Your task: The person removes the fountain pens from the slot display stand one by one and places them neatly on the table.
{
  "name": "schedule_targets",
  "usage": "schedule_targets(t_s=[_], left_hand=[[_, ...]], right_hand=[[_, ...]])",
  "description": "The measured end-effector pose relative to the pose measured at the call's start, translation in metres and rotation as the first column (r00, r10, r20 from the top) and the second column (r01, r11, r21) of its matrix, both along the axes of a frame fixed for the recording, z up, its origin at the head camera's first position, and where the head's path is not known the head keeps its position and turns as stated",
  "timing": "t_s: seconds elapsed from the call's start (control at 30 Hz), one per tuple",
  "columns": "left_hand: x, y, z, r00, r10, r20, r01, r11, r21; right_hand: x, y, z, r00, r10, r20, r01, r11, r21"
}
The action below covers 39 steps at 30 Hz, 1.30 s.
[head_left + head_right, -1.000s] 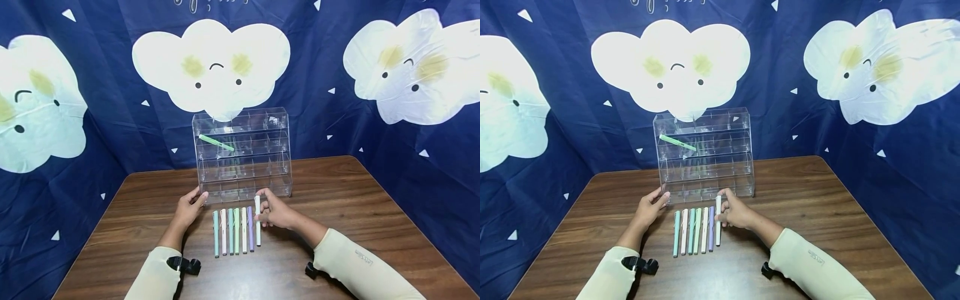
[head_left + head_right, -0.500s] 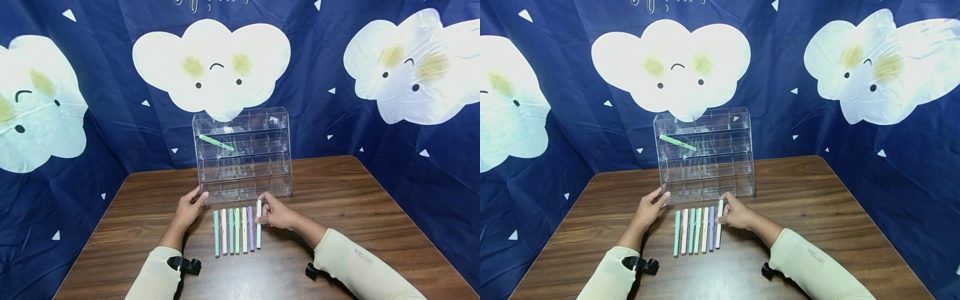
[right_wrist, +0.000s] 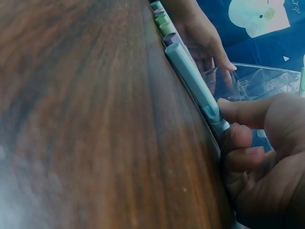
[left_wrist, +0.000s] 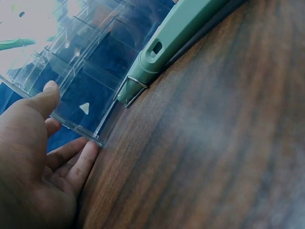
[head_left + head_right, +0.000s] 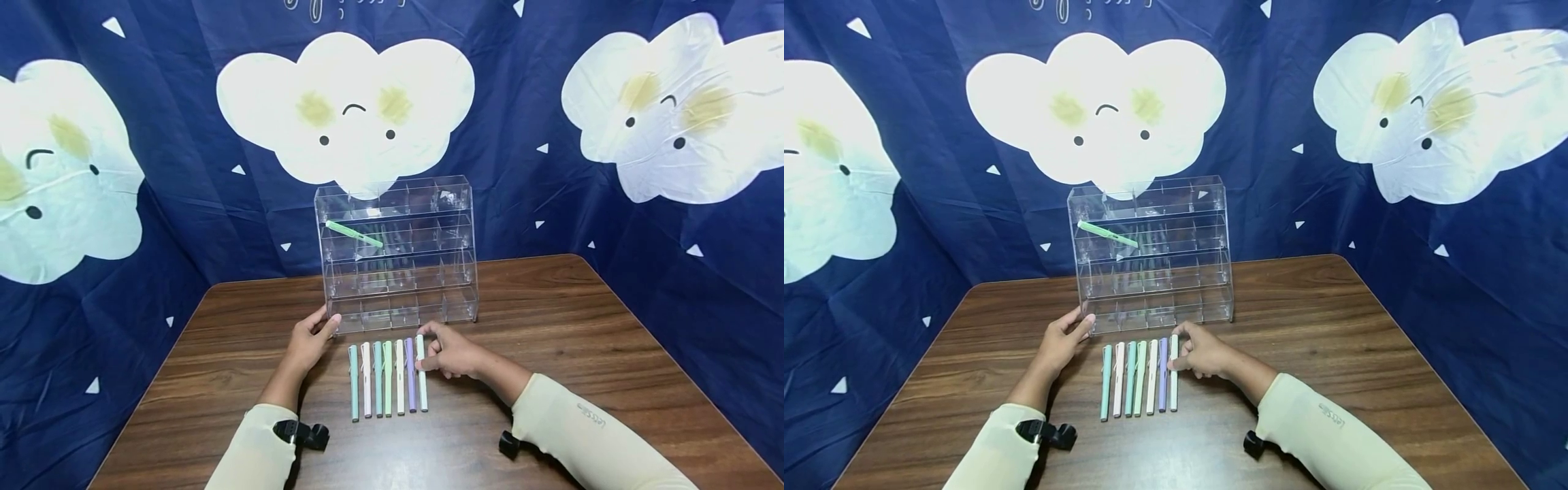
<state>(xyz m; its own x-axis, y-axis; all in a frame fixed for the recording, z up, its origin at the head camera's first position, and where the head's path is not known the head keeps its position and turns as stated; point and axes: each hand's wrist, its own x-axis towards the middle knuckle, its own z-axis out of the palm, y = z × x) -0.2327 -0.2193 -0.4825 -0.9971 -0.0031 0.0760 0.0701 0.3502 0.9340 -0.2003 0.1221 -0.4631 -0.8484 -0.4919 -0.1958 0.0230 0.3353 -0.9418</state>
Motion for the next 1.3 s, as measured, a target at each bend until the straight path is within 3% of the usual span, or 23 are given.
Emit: schedule_targets(t_s=[0.5,0.9,1.3], left_hand=[[0.0002,0.0013,-0.0006,1.0,0.001,-0.003,-0.001,1.0,-0.016],[0.0012,0.0009,0.0,1.0,0.007,0.002,-0.006,1.0,-0.018],[-0.0018,0.0004,-0.0009,1.0,0.012,0.013,-0.012,1.0,0.014]], right_hand=[[0.0009,-0.0002,-0.0044,1.0,-0.013,-0.026,0.013,1.0,-0.008],[-0.0031,0.0007,-0.0057,0.999,-0.014,0.039,0.017,0.998,-0.068],[-0.0059,0.0028,-0.007,0.999,-0.01,0.051,0.014,0.997,-0.08]])
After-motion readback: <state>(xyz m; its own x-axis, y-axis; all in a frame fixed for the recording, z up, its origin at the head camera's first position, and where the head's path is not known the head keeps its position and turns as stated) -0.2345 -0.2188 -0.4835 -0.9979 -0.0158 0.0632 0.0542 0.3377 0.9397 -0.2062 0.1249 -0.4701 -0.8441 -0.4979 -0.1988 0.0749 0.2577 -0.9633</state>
